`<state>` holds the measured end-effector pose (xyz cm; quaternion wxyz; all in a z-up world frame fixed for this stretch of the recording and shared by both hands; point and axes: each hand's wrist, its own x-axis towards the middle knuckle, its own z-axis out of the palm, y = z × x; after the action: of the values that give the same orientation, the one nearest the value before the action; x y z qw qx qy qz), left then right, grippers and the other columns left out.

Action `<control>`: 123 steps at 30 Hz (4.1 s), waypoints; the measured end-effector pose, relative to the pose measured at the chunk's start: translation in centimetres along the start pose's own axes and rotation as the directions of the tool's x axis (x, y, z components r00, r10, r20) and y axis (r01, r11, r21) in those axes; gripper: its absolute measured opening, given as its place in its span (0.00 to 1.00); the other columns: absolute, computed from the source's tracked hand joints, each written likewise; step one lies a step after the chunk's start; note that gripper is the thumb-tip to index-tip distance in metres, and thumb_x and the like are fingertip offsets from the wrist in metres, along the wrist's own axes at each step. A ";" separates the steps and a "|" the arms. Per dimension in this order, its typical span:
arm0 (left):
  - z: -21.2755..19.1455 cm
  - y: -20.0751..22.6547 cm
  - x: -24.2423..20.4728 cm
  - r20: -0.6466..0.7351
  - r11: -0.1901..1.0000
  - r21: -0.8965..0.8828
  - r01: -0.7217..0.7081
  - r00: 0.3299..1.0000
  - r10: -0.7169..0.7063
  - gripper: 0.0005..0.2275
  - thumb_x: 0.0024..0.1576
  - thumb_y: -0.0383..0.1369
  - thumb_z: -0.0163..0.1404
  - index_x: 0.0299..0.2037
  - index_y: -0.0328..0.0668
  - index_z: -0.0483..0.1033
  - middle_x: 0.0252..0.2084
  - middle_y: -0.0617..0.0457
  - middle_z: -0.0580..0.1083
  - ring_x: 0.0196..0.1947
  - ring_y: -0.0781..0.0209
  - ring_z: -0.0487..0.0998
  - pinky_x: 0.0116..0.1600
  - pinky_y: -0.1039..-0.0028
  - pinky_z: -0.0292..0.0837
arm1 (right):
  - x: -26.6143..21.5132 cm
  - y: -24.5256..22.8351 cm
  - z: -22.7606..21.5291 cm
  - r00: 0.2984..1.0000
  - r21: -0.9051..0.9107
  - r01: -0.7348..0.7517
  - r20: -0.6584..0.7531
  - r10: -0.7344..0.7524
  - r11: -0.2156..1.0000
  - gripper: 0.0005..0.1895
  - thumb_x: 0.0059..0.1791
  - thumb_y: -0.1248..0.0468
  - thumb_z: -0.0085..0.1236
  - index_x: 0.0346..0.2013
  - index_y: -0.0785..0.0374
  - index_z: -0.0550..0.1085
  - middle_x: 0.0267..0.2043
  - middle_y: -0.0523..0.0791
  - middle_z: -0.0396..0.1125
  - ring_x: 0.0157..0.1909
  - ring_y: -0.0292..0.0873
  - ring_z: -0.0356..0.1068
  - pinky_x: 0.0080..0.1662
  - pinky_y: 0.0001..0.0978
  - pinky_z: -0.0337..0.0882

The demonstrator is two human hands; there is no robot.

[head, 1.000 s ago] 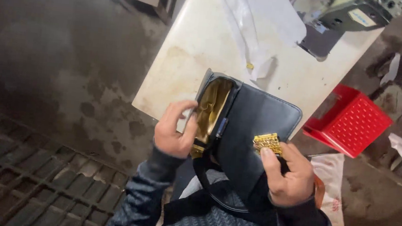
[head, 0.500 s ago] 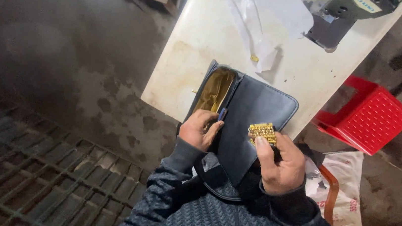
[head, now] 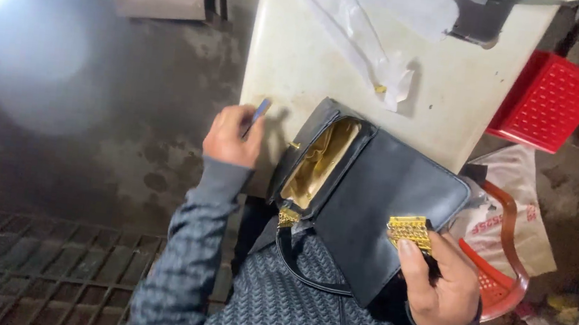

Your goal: The person attaches a gold-colored metal clasp to the handle of a black quilted handbag. They position the clasp over the handle, then use a screwdriver to tighten the screws and secure the hardware in place.

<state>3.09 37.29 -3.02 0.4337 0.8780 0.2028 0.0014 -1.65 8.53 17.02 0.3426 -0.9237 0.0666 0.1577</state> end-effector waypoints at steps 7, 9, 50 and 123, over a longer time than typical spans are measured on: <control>4.9 -4.5 2.0 0.144 0.853 0.262 -0.452 0.892 0.428 0.07 0.60 0.32 0.57 0.44 0.40 0.77 0.38 0.45 0.71 0.34 0.49 0.68 0.34 0.63 0.64 | 0.0 -1.2 0.0 0.997 -0.073 -0.061 0.047 0.064 0.995 0.13 0.53 0.58 0.51 0.30 0.63 0.75 0.24 0.44 0.61 0.29 0.43 0.62 0.36 0.35 0.62; 4.9 -4.3 1.1 0.136 0.853 0.276 -0.442 0.897 0.421 0.07 0.61 0.33 0.56 0.44 0.41 0.76 0.37 0.48 0.72 0.33 0.52 0.68 0.35 0.65 0.64 | 0.2 -1.3 -0.5 0.996 -0.091 -0.033 0.084 0.041 0.995 0.16 0.54 0.58 0.51 0.23 0.62 0.71 0.21 0.42 0.55 0.26 0.41 0.57 0.33 0.35 0.58; -4.1 10.7 -13.7 0.081 0.963 -0.242 -0.119 0.986 0.143 0.06 0.62 0.28 0.49 0.32 0.38 0.75 0.32 0.50 0.76 0.32 0.56 0.76 0.41 0.70 0.71 | -1.8 -0.2 -1.0 0.977 -0.037 -0.071 0.199 0.077 0.997 0.13 0.51 0.55 0.52 0.36 0.57 0.82 0.30 0.41 0.70 0.27 0.35 0.77 0.37 0.26 0.75; 7.2 11.6 -17.4 0.744 0.983 -0.185 0.017 0.656 0.129 0.30 0.56 0.44 0.41 0.72 0.56 0.56 0.72 0.51 0.61 0.58 0.43 0.74 0.40 0.50 0.76 | 0.2 2.4 3.4 0.944 0.762 -0.295 0.328 0.050 0.577 0.20 0.47 0.70 0.62 0.47 0.61 0.61 0.28 0.54 0.71 0.28 0.46 0.75 0.36 0.35 0.78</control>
<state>-7.50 19.28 4.33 0.5538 0.7638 -0.0231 -0.3308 -2.81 8.96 13.06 0.7092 -0.6285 0.1734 0.2680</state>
